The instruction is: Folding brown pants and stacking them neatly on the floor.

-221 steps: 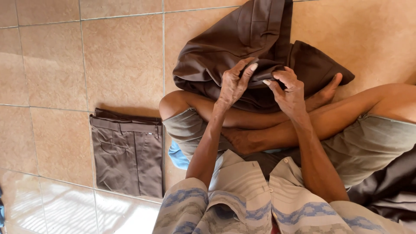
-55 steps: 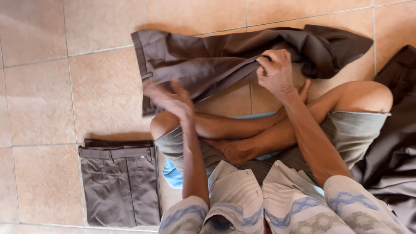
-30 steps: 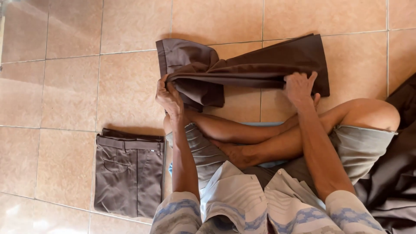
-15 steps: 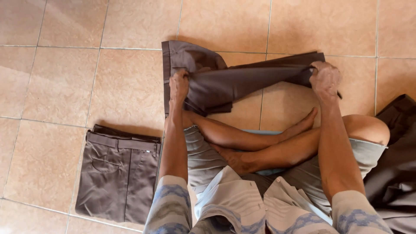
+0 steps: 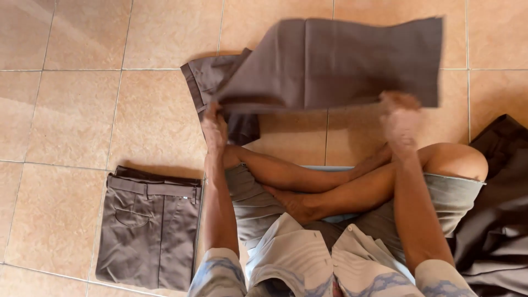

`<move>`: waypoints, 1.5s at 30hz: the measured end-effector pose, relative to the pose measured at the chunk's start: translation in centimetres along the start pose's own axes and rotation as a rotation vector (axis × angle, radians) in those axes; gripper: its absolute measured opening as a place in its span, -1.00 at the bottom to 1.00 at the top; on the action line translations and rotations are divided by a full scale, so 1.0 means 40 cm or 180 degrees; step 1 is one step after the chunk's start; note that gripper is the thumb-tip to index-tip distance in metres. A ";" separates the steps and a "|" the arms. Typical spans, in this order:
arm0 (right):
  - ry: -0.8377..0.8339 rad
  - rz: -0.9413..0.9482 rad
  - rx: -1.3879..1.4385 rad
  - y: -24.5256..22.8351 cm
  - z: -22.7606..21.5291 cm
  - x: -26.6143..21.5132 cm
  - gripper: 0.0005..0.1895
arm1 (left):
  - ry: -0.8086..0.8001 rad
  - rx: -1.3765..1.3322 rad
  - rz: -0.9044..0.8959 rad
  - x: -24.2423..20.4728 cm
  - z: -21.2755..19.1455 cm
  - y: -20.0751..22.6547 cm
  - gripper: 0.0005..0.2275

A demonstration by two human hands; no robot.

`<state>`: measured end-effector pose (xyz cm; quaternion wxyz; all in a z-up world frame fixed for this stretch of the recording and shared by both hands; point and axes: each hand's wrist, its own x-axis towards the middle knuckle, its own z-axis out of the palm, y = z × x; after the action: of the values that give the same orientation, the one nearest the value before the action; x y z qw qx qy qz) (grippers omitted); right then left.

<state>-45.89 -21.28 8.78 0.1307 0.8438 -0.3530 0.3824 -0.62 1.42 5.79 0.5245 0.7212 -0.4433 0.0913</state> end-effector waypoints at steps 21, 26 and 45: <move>-0.1433 0.0621 -0.1565 0.210 0.374 -0.349 -0.69 | -0.3237 0.2265 -0.1391 -0.094 0.233 -0.272 -0.56; -0.2541 0.3028 0.1167 0.181 0.357 -0.263 -0.50 | -0.2690 0.2531 -0.1205 -0.144 0.231 -0.286 -0.58; -0.2116 0.3919 0.1352 0.300 0.418 -0.291 -0.14 | -0.1869 0.2365 -0.0602 -0.195 0.296 -0.163 -0.50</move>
<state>-50.34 -32.30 -11.67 -0.3885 0.5711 -0.7027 0.1705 -4.40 -3.90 -8.40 0.0902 0.8921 -0.4425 -0.0121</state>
